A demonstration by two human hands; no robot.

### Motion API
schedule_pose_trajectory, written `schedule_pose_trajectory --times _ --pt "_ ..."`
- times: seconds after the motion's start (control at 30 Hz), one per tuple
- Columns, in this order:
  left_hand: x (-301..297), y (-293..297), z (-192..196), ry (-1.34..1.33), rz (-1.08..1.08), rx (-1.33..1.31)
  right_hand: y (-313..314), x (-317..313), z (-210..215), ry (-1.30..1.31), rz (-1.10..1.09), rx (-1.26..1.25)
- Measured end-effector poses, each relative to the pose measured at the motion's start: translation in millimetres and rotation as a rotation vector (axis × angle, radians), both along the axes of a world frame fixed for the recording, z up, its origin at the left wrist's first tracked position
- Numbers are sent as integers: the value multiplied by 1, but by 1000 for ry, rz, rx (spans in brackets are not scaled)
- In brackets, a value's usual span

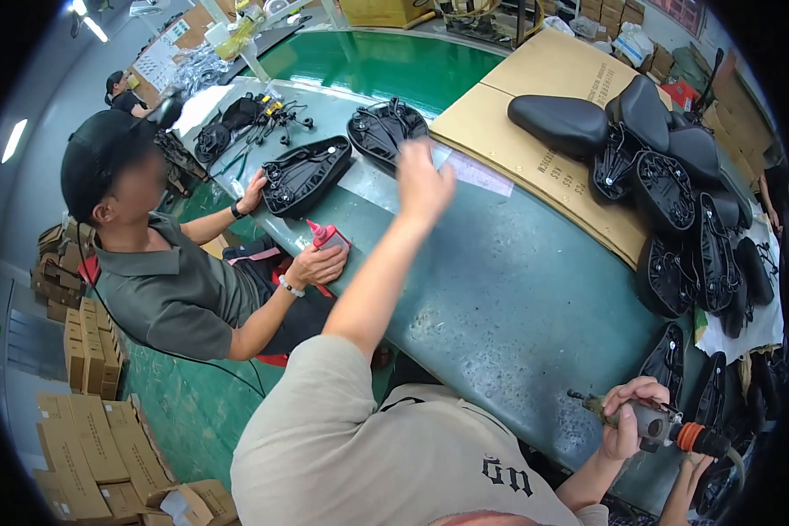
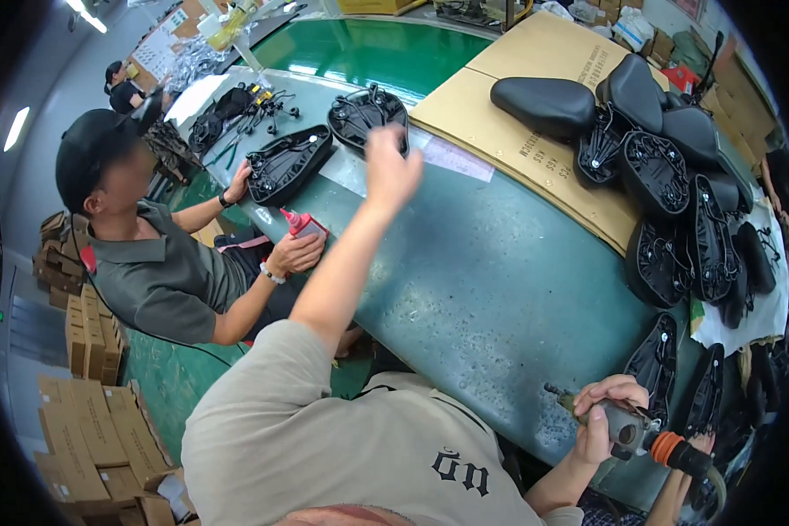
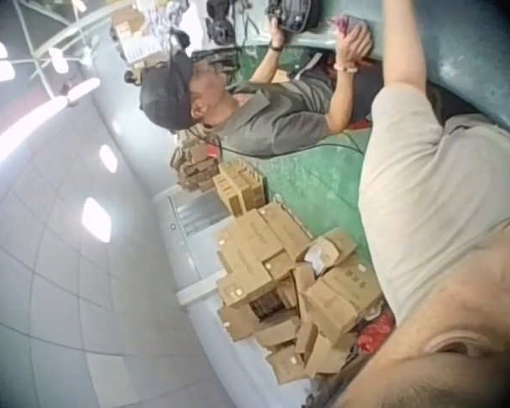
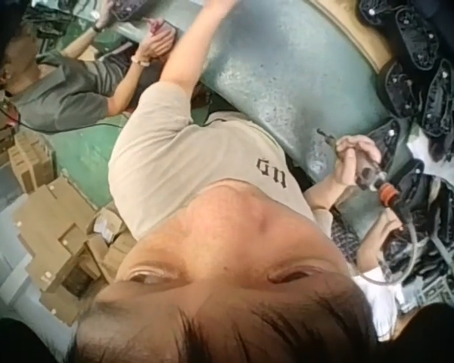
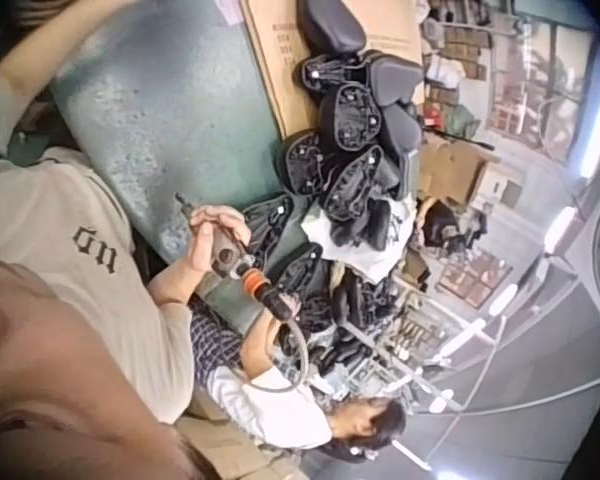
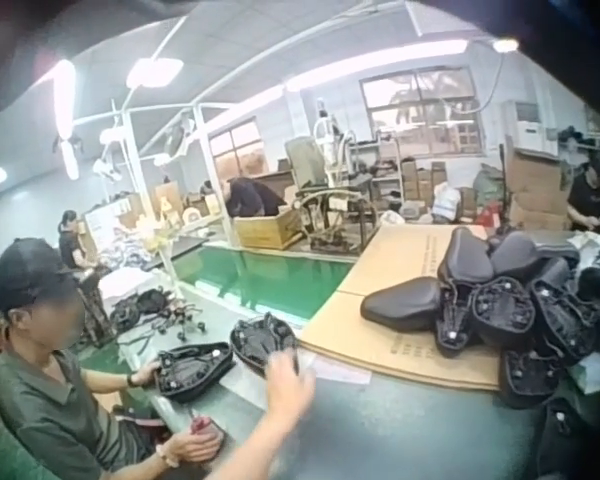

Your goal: Assemble bicycle seats by fastening the base using an electric screwdriver.

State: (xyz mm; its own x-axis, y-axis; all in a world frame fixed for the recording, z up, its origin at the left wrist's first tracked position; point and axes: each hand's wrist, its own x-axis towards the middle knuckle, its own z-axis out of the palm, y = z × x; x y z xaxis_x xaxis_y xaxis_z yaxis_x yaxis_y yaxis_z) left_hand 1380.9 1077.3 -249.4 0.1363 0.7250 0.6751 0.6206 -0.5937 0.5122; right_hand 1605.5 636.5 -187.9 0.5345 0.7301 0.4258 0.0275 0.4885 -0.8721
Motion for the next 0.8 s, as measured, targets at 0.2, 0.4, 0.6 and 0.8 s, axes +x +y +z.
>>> schedule_pose_trajectory --times 0.2,0.4,0.6,0.8 --pt "13 -238 1 175 -1365 -1510 39 -9 21 -179 -133 231" --pt "75 -344 -20 -735 -1626 -1784 86 -50 28 -62 -35 404" --pt "67 -337 -23 -602 -1620 -1818 70 -44 3 -123 -66 292" --pt "73 -278 -35 73 -1537 -1705 -7 9 -14 -119 -197 -1"
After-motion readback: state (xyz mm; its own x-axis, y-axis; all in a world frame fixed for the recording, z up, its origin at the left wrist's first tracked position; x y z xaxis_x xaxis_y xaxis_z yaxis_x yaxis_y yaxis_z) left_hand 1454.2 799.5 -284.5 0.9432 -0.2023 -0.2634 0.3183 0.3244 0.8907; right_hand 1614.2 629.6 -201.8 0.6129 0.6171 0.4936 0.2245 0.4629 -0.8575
